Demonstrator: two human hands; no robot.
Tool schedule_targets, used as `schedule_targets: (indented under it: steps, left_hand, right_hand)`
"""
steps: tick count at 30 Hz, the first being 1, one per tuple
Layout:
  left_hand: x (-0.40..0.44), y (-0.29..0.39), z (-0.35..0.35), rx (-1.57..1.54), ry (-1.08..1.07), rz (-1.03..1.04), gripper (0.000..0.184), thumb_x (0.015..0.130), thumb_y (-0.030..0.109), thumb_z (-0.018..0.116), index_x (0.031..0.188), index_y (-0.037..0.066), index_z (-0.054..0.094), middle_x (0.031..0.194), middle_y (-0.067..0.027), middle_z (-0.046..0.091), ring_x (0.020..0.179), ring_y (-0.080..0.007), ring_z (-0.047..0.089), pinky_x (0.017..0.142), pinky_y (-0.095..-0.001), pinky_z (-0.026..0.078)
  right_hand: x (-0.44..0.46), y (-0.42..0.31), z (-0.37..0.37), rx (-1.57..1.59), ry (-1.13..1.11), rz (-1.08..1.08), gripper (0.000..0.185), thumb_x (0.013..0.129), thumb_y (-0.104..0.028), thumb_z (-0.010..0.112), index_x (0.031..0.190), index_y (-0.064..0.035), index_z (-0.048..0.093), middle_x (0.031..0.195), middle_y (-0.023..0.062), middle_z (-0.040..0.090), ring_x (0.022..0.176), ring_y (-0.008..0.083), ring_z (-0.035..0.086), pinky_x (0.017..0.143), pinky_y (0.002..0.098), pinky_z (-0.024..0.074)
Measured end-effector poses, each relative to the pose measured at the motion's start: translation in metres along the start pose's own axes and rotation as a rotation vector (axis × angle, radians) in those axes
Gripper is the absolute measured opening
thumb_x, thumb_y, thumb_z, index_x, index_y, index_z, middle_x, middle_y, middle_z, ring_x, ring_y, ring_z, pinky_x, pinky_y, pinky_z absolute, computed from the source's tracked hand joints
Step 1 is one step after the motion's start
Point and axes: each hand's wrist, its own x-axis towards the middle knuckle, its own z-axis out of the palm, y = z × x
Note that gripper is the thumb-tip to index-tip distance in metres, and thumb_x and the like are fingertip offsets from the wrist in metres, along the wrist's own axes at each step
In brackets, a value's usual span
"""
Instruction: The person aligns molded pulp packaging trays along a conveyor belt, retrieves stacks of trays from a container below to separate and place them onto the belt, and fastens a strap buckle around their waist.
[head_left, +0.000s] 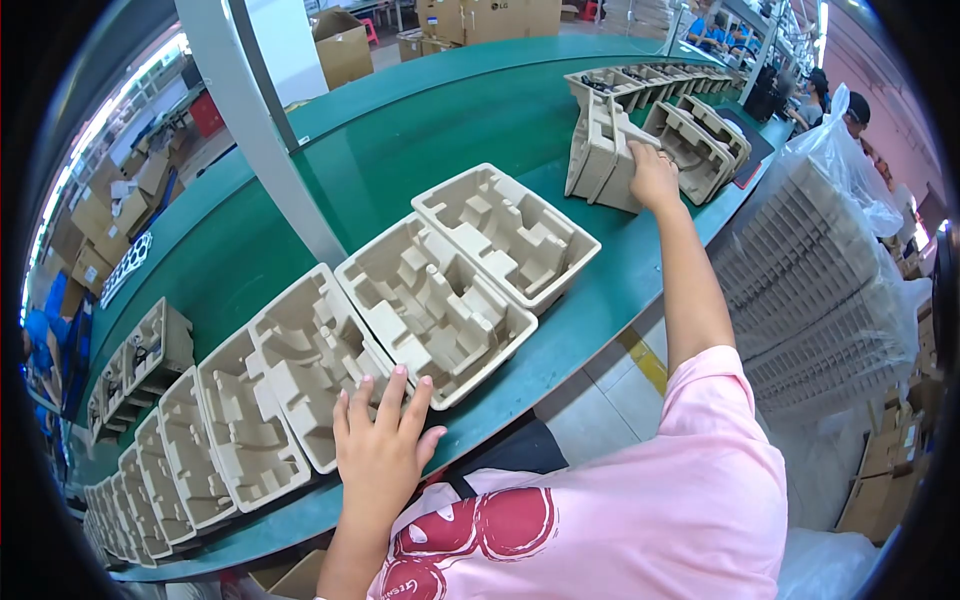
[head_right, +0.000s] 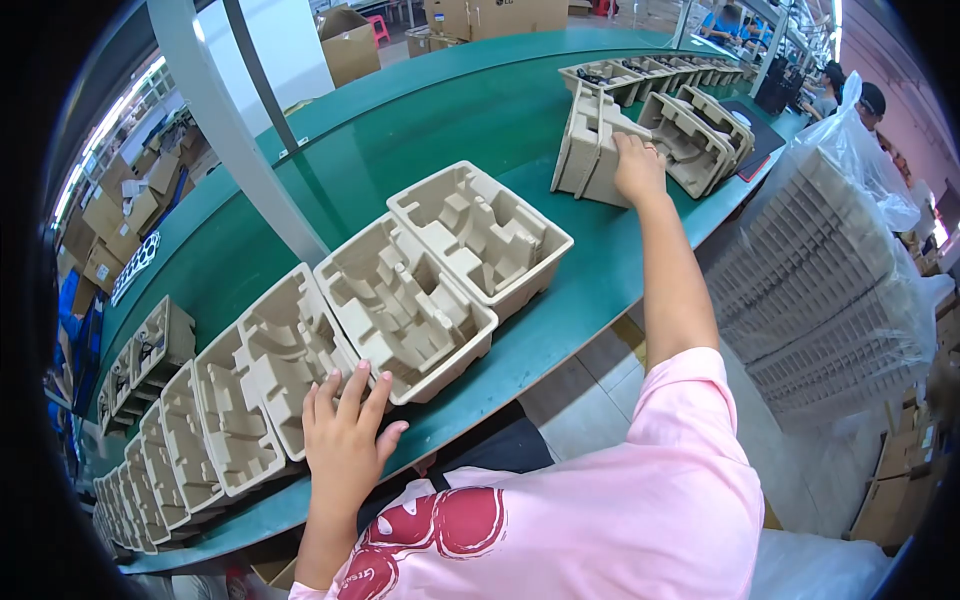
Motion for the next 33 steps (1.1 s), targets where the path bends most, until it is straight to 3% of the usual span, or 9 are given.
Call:
schedule_targets:
  steps: [3,7,12,15,18,20,26,30,33]
  left_hand:
    - [-0.001,0.0,0.0,0.008,-0.006,-0.001,0.06,0.076,0.035,0.072,0.131,0.019,0.054,0.136,-0.0045,0.05,0.116,-0.0341,0.051,0.101,-0.0524,0.038]
    - [0.0,0.0,-0.001,0.023,-0.013,0.0,0.059,0.077,0.033,0.072,0.131,0.019,0.054,0.136,-0.0048,0.051,0.117,-0.034,0.05,0.102,-0.053,0.037]
    - [-0.002,0.007,-0.009,0.03,0.009,0.031,0.059,0.078,0.031,0.072,0.131,0.016,0.054,0.136,-0.006,0.051,0.123,-0.0342,0.048,0.105,-0.0548,0.035]
    - [-0.001,0.013,-0.01,-0.025,0.14,0.084,0.058,0.079,0.03,0.072,0.131,0.012,0.055,0.136,-0.0071,0.052,0.128,-0.0339,0.046,0.107,-0.0561,0.033]
    - [0.01,0.032,-0.009,-0.316,0.161,0.204,0.057,0.08,0.03,0.072,0.128,0.006,0.055,0.134,-0.0098,0.053,0.132,-0.0339,0.043,0.109,-0.053,0.032]
    - [0.024,0.051,-0.009,-0.716,0.088,0.281,0.057,0.08,0.03,0.072,0.127,0.003,0.055,0.131,-0.0115,0.053,0.12,-0.0313,0.053,0.102,-0.0439,0.041]
    - [0.037,0.089,0.001,-0.767,-0.022,0.438,0.055,0.081,0.031,0.071,0.124,0.0,0.056,0.119,-0.0115,0.058,0.1,-0.0272,0.06,0.085,-0.0368,0.048]
    - [0.054,0.107,0.002,-0.782,0.045,0.383,0.041,0.081,0.026,0.07,0.114,0.002,0.061,0.103,-0.0085,0.061,0.081,-0.0249,0.06,0.07,-0.0348,0.048]
    - [0.052,0.113,0.013,-0.855,-0.006,0.413,0.032,0.081,0.022,0.069,0.106,0.004,0.063,0.097,-0.0073,0.062,0.078,-0.0251,0.06,0.068,-0.0343,0.048]
  right_hand:
    - [-0.01,0.025,-0.009,0.101,-0.133,0.036,0.042,0.075,-0.007,0.054,0.117,-0.009,0.057,0.122,0.0121,0.061,0.106,0.0376,0.058,0.091,0.0465,0.0451]
    - [-0.062,0.034,-0.109,0.498,-0.573,-0.159,0.04,0.071,-0.006,0.064,0.111,-0.0018,0.058,0.107,0.01,0.064,0.097,0.0269,0.057,0.088,0.0354,0.0457]
    - [-0.141,0.05,-0.134,0.731,-0.56,-0.056,0.043,0.074,-0.02,0.07,0.111,-0.0012,0.057,0.105,0.0106,0.063,0.094,0.024,0.057,0.087,0.0348,0.0451]
    - [-0.192,0.038,-0.15,0.507,-0.378,-0.145,0.053,0.074,-0.031,0.073,0.114,-0.0004,0.06,0.106,0.0134,0.064,0.092,0.0278,0.058,0.086,0.0354,0.0455]
    - [-0.244,0.014,-0.183,0.448,-0.283,-0.174,0.055,0.073,-0.038,0.075,0.111,-0.0014,0.062,0.097,0.0146,0.065,0.083,0.0297,0.06,0.08,0.0355,0.0467]
    - [-0.267,-0.003,-0.202,0.434,-0.129,-0.346,0.047,0.075,-0.042,0.072,0.106,-0.0066,0.063,0.089,0.0065,0.065,0.071,0.026,0.059,0.067,0.0347,0.0466]
    - [-0.283,-0.022,-0.241,0.278,-0.101,-0.407,0.046,0.074,-0.044,0.072,0.104,-0.0099,0.064,0.081,0.003,0.064,0.065,0.021,0.058,0.061,0.0321,0.0447]
    - [-0.301,-0.015,-0.25,0.274,-0.079,-0.361,0.044,0.074,-0.043,0.073,0.103,-0.0107,0.065,0.076,0.0015,0.063,0.062,0.0183,0.056,0.059,0.0299,0.0439]
    - [-0.303,-0.009,-0.252,0.311,-0.1,-0.422,0.043,0.073,-0.043,0.073,0.101,-0.0109,0.065,0.075,0.0011,0.062,0.061,0.0181,0.055,0.059,0.0296,0.044]
